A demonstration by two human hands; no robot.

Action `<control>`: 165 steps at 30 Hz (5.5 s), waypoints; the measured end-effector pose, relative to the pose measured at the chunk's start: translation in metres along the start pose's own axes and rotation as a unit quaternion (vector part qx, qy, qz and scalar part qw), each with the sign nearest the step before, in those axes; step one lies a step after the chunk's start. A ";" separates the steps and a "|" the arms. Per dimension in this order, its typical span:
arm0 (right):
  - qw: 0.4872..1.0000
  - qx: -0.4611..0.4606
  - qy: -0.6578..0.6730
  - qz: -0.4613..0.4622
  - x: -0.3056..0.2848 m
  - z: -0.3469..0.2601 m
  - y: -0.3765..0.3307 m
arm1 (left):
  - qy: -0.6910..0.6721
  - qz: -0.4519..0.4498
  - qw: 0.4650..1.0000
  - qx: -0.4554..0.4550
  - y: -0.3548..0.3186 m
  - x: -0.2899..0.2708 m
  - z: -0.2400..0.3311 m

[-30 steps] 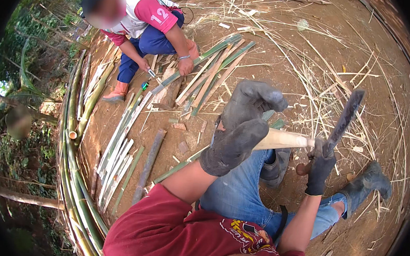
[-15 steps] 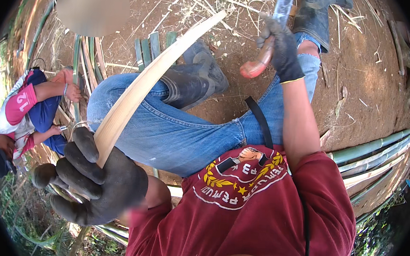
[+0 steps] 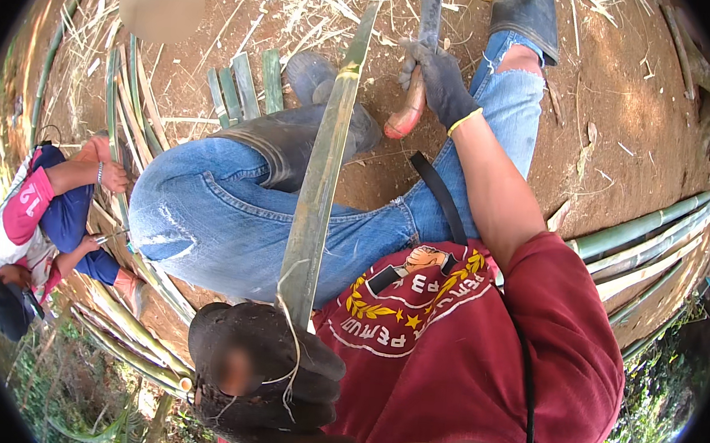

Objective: The person sits on the ground and uses a machete to split long bamboo poles into thin strips. They repeatedly strike the bamboo against a wooden block to separate the layers and then peel the strips apart by hand.

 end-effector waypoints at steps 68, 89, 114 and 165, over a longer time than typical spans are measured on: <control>0.724 -0.266 -0.622 -0.135 0.063 -0.035 -0.044 | 0.063 0.165 0.984 -0.029 0.046 -0.036 -0.024; 0.736 -0.144 -0.645 -0.148 0.058 -0.047 -0.011 | 0.148 0.145 0.978 -0.014 0.047 -0.073 -0.021; 0.981 -0.004 0.164 -0.102 0.035 -0.037 -0.019 | 0.105 0.173 0.979 -0.010 0.056 -0.059 -0.026; 0.681 -0.190 -0.698 -0.113 0.009 -0.012 0.079 | 0.324 0.322 0.889 -0.034 0.054 -0.067 -0.029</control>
Point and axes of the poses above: each hand's wrist, its own y-axis towards the middle knuckle, its own x-axis out of the palm, z = x × y, the point moved 3 cm from there along y, towards the middle knuckle, and after that the axes turned 15 degrees about y, right-handed, at the moved point
